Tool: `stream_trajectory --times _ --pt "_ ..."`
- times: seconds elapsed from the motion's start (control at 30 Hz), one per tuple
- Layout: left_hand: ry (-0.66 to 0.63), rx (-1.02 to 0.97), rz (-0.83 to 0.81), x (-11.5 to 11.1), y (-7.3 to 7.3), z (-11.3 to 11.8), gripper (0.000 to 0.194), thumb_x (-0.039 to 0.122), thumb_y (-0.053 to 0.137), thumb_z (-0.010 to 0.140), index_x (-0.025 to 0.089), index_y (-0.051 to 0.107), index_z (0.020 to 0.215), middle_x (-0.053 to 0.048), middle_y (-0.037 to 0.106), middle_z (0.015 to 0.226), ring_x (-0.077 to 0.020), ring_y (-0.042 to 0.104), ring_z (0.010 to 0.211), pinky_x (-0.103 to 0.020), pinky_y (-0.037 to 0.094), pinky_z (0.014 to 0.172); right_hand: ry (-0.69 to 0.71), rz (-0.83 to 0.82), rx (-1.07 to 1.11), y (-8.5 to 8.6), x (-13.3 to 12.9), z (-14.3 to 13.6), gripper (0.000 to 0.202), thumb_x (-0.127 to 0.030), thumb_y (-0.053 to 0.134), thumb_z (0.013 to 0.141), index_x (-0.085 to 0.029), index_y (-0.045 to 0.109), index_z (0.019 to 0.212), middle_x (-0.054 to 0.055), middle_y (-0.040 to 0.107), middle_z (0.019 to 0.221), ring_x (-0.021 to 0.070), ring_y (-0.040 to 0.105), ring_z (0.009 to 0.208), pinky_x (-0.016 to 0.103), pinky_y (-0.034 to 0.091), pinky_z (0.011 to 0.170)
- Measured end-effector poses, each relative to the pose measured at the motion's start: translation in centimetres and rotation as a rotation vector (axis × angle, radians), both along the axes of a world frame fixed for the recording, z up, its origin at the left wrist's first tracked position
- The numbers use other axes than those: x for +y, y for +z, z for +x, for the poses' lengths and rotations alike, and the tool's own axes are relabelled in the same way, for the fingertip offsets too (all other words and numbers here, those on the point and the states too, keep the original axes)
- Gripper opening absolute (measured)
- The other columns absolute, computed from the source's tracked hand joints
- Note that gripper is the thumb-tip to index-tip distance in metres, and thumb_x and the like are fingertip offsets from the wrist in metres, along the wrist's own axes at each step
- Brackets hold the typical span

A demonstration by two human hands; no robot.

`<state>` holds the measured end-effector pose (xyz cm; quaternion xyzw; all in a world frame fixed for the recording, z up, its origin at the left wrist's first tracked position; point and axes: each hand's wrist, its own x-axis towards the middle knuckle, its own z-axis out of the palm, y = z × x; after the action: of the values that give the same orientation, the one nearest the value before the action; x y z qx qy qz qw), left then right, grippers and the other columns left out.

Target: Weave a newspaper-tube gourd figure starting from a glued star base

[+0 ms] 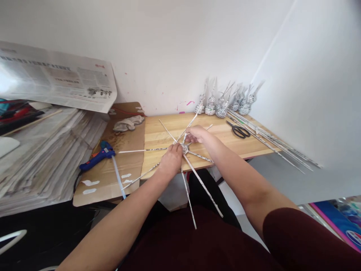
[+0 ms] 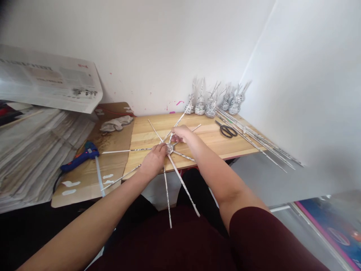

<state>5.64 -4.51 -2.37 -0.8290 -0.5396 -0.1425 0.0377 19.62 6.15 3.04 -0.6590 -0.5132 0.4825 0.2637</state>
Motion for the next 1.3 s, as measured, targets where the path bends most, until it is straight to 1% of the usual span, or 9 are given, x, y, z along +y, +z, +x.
stream_trajectory --times 0.1,0.27,0.4,0.57,0.73,0.83,0.97,1.13,1.3 --pt "0.022 0.000 -0.021 -0.2 0.3 0.2 0.043 0.009 0.039 0.093 0.014 0.048 0.135 -0.015 0.054 0.135 -0.0256 0.051 0.122 -0.037 0.047 0.101 0.060 -0.012 0.087 0.0 -1.4 0.2 0.013 -0.015 0.055 0.085 -0.013 0.059 0.073 0.002 0.063 0.057 0.0113 0.064 0.053 0.017 0.045 0.046" --pt "0.028 0.058 -0.072 -0.2 0.8 0.3 0.038 0.009 0.038 0.092 0.017 0.055 0.126 -0.013 0.055 0.133 -0.0264 0.051 0.118 -0.038 0.051 0.095 0.170 0.002 0.234 -0.3 -1.8 0.6 0.003 -0.012 0.062 0.079 -0.012 0.064 0.077 0.002 0.066 0.063 0.0099 0.061 0.051 0.016 0.037 0.039" --pt "0.019 0.065 -0.070 -0.2 1.0 0.4 0.040 0.007 0.039 0.091 0.017 0.055 0.127 -0.012 0.049 0.143 -0.0264 0.050 0.119 -0.038 0.051 0.096 0.261 0.000 0.318 -0.8 -1.7 1.4 0.019 -0.005 0.058 0.074 -0.012 0.070 0.086 0.003 0.069 0.068 0.0101 0.063 0.055 0.015 0.037 0.041" --pt "0.020 0.100 -0.079 -0.3 1.4 0.6 0.041 0.007 0.038 0.092 0.014 0.053 0.129 -0.012 0.049 0.145 -0.0256 0.048 0.124 -0.038 0.051 0.098 0.175 0.160 0.380 -1.8 -1.5 2.1 0.025 0.001 0.053 0.070 -0.013 0.072 0.079 0.005 0.073 0.077 0.0102 0.065 0.064 0.014 0.038 0.044" --pt "0.024 0.166 -0.072 -0.3 1.3 0.7 0.042 0.008 0.037 0.093 0.009 0.050 0.133 -0.014 0.048 0.145 -0.0250 0.047 0.125 -0.037 0.048 0.102 0.331 0.455 0.068 -3.0 -0.6 2.0 0.029 -0.006 0.053 0.083 -0.019 0.076 0.094 0.003 0.075 0.092 0.0118 0.067 0.079 0.021 0.051 0.070" --pt "0.014 0.171 -0.056 -0.1 1.0 0.7 0.042 0.008 0.037 0.093 0.008 0.049 0.134 -0.016 0.048 0.145 -0.0252 0.047 0.126 -0.038 0.046 0.104 0.469 0.672 -0.244 -3.3 0.0 1.8 0.024 -0.007 0.061 0.081 -0.019 0.077 0.095 0.006 0.073 0.102 0.0151 0.065 0.090 0.027 0.048 0.086" --pt "0.004 0.161 -0.071 -0.1 1.2 0.6 0.042 0.008 0.036 0.094 0.006 0.049 0.134 -0.017 0.046 0.147 -0.0253 0.045 0.129 -0.037 0.045 0.105 0.617 0.839 -0.514 -2.9 0.2 1.4 0.017 -0.009 0.064 0.080 -0.016 0.077 0.089 0.009 0.072 0.096 0.0194 0.060 0.098 0.030 0.041 0.092" --pt "-0.004 0.159 -0.075 -0.3 1.5 0.5 0.043 0.007 0.035 0.094 0.005 0.050 0.134 -0.017 0.047 0.146 -0.0250 0.044 0.131 -0.037 0.043 0.107 0.593 0.734 -0.752 -1.7 -0.4 1.1 0.016 -0.021 0.060 0.085 -0.022 0.075 0.086 0.007 0.073 0.097 0.0254 0.055 0.104 0.036 0.034 0.090" --pt "-0.007 0.144 -0.070 -0.3 1.4 0.5 0.042 0.009 0.038 0.094 0.004 0.049 0.135 -0.019 0.047 0.145 -0.0257 0.045 0.131 -0.038 0.042 0.107 0.627 0.637 -0.801 -0.9 -0.8 1.1 0.021 -0.017 0.055 0.085 -0.018 0.074 0.094 0.007 0.074 0.095 0.0190 0.064 0.088 0.026 0.038 0.076"
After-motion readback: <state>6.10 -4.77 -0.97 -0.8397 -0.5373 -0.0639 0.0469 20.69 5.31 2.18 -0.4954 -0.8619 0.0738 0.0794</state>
